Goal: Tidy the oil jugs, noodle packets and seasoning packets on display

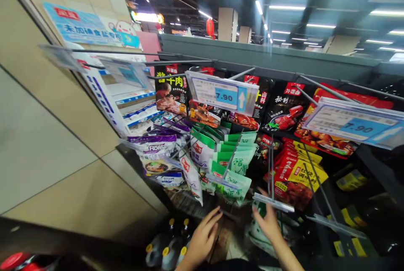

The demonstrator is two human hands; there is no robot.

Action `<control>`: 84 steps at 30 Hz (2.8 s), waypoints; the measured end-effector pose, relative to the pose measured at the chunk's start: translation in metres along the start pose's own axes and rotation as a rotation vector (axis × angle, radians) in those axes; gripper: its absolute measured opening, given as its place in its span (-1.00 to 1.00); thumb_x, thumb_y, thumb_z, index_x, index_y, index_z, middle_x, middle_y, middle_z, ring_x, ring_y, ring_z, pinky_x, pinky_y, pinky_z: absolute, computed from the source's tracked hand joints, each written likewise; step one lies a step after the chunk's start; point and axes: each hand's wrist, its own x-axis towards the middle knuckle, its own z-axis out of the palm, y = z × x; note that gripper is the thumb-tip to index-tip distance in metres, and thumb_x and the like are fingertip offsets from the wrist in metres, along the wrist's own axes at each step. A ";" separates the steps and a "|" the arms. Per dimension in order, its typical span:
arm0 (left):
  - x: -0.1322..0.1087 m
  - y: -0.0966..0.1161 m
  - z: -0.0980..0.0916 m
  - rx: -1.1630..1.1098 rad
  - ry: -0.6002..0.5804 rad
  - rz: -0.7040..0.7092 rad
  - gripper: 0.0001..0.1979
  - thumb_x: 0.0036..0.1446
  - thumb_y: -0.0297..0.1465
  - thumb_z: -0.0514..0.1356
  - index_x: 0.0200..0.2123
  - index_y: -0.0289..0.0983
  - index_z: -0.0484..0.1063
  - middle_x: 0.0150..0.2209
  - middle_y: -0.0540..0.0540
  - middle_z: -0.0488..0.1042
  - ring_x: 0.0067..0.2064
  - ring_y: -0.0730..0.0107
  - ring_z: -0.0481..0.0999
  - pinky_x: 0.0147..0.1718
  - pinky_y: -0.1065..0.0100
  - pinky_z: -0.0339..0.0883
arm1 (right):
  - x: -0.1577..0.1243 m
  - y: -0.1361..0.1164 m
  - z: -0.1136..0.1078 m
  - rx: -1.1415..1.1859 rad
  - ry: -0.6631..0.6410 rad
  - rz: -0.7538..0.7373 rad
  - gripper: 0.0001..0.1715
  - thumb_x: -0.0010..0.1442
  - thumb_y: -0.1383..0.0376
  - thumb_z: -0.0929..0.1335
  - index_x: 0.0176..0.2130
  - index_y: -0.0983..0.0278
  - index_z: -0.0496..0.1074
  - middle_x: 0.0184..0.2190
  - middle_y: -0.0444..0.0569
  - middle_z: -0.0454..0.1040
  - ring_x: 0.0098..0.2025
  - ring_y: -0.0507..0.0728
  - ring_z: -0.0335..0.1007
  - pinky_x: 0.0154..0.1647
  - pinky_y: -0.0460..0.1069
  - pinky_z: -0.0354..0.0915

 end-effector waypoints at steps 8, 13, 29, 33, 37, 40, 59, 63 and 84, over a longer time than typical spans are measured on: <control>0.012 -0.012 -0.056 0.108 -0.064 0.209 -0.54 0.40 -0.45 -0.02 0.28 -0.03 0.32 0.37 -0.14 0.23 0.36 0.26 0.28 0.26 0.10 0.33 | 0.039 -0.059 0.089 0.474 0.154 0.284 -0.47 0.15 -0.05 0.44 -0.08 0.29 0.54 -0.11 0.14 0.62 -0.07 0.30 0.56 0.06 0.22 0.44; -0.001 -0.027 -0.073 0.120 -0.161 0.278 -0.57 0.39 -0.46 -0.02 0.24 -0.06 0.37 0.35 -0.18 0.25 0.34 0.28 0.30 0.23 0.14 0.36 | 0.067 -0.052 0.085 0.435 0.248 0.290 -0.56 0.09 -0.01 0.48 -0.21 0.29 0.59 -0.27 0.05 0.64 -0.24 0.24 0.56 -0.14 0.11 0.47; -0.019 -0.066 -0.037 0.108 -0.176 0.450 -0.57 0.24 -0.57 0.07 0.12 -0.15 0.43 0.27 -0.25 0.36 0.21 0.23 0.47 0.12 0.33 0.43 | 0.169 -0.039 0.093 0.066 0.464 0.329 -0.42 0.12 -0.15 0.37 -0.27 0.32 0.49 -0.29 0.16 0.59 -0.26 0.25 0.47 -0.14 0.10 0.36; -0.008 -0.069 -0.026 0.100 -0.143 0.474 -0.50 0.19 -0.61 0.07 0.15 -0.15 0.42 0.26 -0.27 0.38 0.21 0.21 0.47 0.10 0.32 0.44 | 0.164 -0.043 0.103 -0.010 0.654 0.250 -0.31 0.25 -0.05 0.32 0.11 0.42 0.36 0.05 0.35 0.46 0.11 0.36 0.37 0.18 0.26 0.25; -0.001 -0.071 -0.020 0.054 -0.096 0.364 -0.52 0.25 -0.57 0.07 0.18 -0.12 0.40 0.28 -0.25 0.35 0.20 0.24 0.48 0.12 0.30 0.43 | 0.135 -0.040 0.124 -0.278 0.582 -0.209 -0.33 0.32 0.18 0.32 0.31 0.36 0.18 0.37 0.34 0.10 0.43 0.39 -0.04 0.37 0.38 0.03; 0.003 -0.070 -0.016 0.023 -0.063 0.301 -0.54 0.28 -0.56 0.06 0.18 -0.09 0.40 0.29 -0.22 0.35 0.20 0.26 0.48 0.12 0.29 0.44 | 0.124 -0.039 0.137 -0.402 0.222 -0.345 -0.46 0.32 0.22 0.31 0.27 0.10 0.35 0.38 0.06 0.17 0.45 0.43 -0.07 0.37 0.45 -0.01; -0.001 -0.082 -0.026 0.054 -0.052 0.218 -0.48 0.21 -0.61 0.06 0.17 -0.09 0.41 0.30 -0.19 0.34 0.25 0.26 0.43 0.16 0.28 0.41 | 0.188 -0.084 0.178 -0.317 0.251 -0.084 -0.38 0.42 0.26 0.17 0.41 0.04 0.17 0.49 0.02 -0.09 0.51 0.47 -0.44 0.27 0.53 0.00; -0.007 -0.084 -0.031 0.039 -0.076 0.212 -0.47 0.21 -0.62 0.04 0.18 -0.10 0.41 0.30 -0.17 0.34 0.25 0.27 0.43 0.17 0.29 0.41 | 0.181 -0.090 0.164 -0.484 0.245 -0.119 -0.38 0.44 0.28 0.15 0.42 0.09 0.13 0.48 0.13 -0.07 0.50 0.49 -0.35 0.26 0.59 -0.17; -0.043 -0.104 -0.081 0.051 -0.052 0.266 -0.69 0.35 -0.46 0.08 0.08 -0.10 0.45 0.21 -0.14 0.45 0.14 0.36 0.53 0.10 0.40 0.44 | 0.196 -0.150 0.238 -0.644 -0.029 -0.383 -0.36 0.33 0.01 0.38 0.33 0.02 0.29 0.45 0.10 0.03 0.47 0.41 -0.16 0.34 0.51 -0.17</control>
